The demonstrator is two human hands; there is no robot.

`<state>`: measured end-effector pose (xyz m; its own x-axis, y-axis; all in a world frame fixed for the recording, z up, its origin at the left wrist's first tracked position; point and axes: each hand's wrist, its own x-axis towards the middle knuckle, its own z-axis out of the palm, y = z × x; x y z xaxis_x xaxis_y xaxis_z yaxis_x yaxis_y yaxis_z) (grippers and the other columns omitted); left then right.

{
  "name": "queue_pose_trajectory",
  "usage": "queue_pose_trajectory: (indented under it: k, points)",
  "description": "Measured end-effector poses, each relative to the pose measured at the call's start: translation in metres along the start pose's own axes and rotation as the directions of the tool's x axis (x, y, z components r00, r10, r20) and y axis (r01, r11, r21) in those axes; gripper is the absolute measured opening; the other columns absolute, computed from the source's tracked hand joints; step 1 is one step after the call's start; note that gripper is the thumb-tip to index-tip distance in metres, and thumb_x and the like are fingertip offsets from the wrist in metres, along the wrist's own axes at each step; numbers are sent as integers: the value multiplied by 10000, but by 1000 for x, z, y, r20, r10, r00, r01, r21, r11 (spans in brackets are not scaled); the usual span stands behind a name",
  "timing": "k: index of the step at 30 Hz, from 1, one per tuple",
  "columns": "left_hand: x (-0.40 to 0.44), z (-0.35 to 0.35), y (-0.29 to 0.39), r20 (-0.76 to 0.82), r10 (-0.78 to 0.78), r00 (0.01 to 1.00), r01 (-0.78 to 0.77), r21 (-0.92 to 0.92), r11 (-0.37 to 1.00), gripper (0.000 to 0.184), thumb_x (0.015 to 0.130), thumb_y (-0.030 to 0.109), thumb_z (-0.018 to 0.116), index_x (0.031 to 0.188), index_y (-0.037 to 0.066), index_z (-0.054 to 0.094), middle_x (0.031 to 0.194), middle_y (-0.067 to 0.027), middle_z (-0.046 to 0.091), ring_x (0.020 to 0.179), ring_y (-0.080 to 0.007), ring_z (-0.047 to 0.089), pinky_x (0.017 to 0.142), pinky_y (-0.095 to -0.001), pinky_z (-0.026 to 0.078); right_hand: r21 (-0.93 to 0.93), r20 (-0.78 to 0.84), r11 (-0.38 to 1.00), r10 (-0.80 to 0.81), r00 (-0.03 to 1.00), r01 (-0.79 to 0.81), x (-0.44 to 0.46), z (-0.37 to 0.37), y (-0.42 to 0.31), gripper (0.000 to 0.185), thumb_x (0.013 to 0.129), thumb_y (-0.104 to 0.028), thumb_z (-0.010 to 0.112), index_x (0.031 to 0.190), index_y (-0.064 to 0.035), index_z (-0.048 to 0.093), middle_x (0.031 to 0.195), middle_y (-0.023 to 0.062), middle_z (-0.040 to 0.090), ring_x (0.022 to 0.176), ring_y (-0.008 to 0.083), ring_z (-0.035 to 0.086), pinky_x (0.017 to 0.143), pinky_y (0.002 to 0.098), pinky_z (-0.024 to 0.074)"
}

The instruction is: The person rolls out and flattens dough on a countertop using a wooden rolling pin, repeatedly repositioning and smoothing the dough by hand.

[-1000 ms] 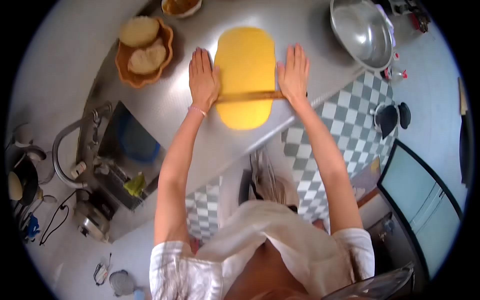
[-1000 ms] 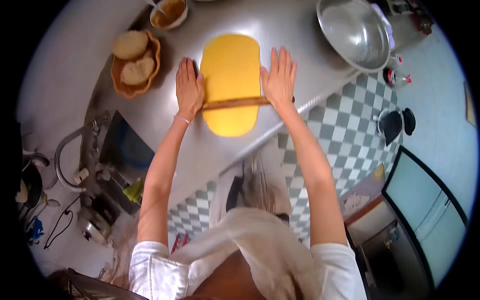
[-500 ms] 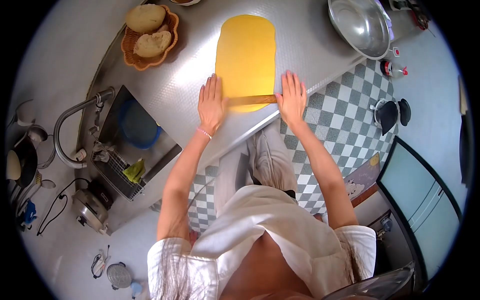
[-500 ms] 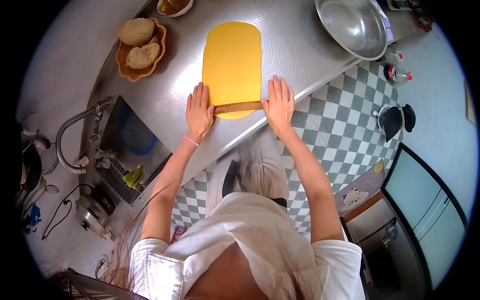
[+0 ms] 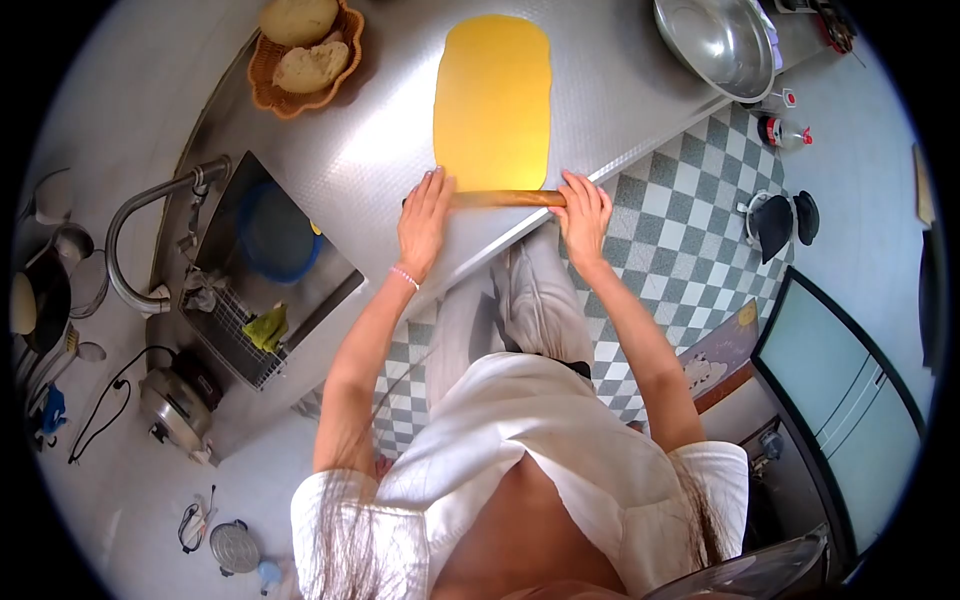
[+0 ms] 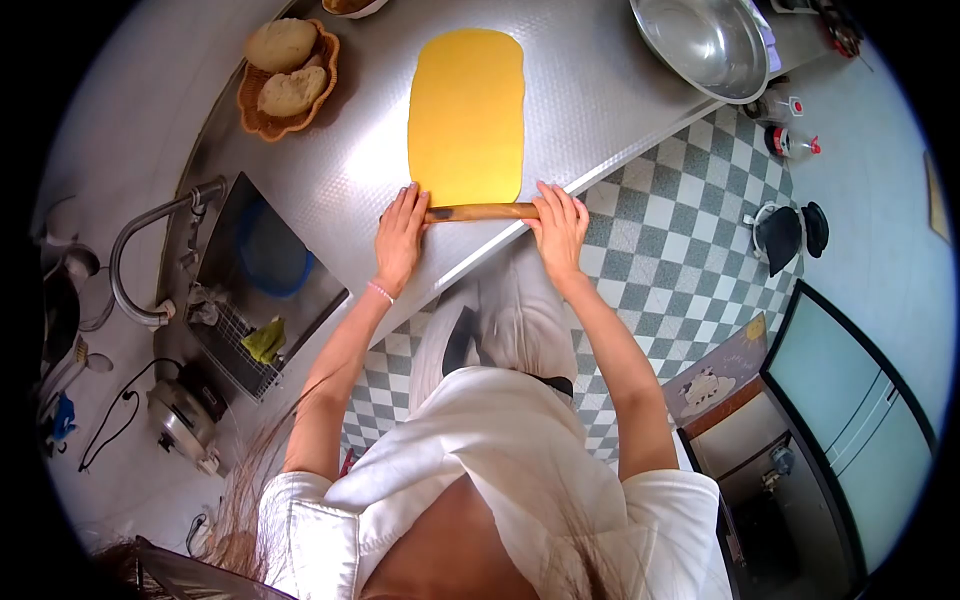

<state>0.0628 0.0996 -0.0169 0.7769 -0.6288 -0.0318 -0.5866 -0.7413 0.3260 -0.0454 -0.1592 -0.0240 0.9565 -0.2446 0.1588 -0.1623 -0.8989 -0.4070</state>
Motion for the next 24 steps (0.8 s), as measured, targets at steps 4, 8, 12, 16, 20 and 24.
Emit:
queue_pose_trajectory:
  k: [4,8,12,16,20,24]
  points:
    - [-15,-6,-5,42,37,998,-30,-155,987,467,893,69,434,1358,87,464,1430,-100,438,1316,-270,417,1068,-396,347,140,25,990,17,1000,-20,-9,-13,-6,350,739,-187,719,1045,-76,590,1119,47,592,1079,239,524,972,417,318]
    - [18,-16,-23,-20,103,994,-105,-264,959,421,849,25,468,1261,62,545,1316,-115,547,1191,-289,520,1010,-413,384,142,-35,988,-61,998,65,32,-31,-1,333,744,-163,710,1039,-73,586,1042,65,591,984,253,529,902,398,340]
    - [108,-37,-33,-201,116,973,-169,-275,946,395,785,-45,549,1173,27,576,1167,-155,619,1073,-347,560,930,-414,431,106,-82,988,-107,991,115,109,-18,9,325,770,-182,693,1049,-64,576,1041,74,587,1006,266,522,891,392,357]
    - [145,-39,-51,-137,59,989,-111,-411,905,343,844,-8,519,1182,17,570,1221,-161,589,1075,-339,561,941,-403,430,244,52,957,-173,984,155,143,-4,22,337,809,-222,684,1071,-41,573,1110,109,560,1039,298,515,928,421,360]
    - [179,-46,-51,-186,-228,956,134,-416,900,344,889,113,490,1209,5,553,1291,-171,534,1155,-333,499,995,-409,384,76,-98,997,-13,995,21,179,7,21,387,862,-266,615,1168,-39,549,1246,141,511,1143,332,472,999,461,326]
    - [180,-6,-47,-359,-181,916,177,-43,983,449,923,204,432,1329,14,453,1409,-159,434,1299,-331,388,1091,-437,285,-119,-133,993,-1,991,-15,179,21,13,501,895,-262,549,1331,-36,452,1406,158,410,1307,341,355,1086,486,248]
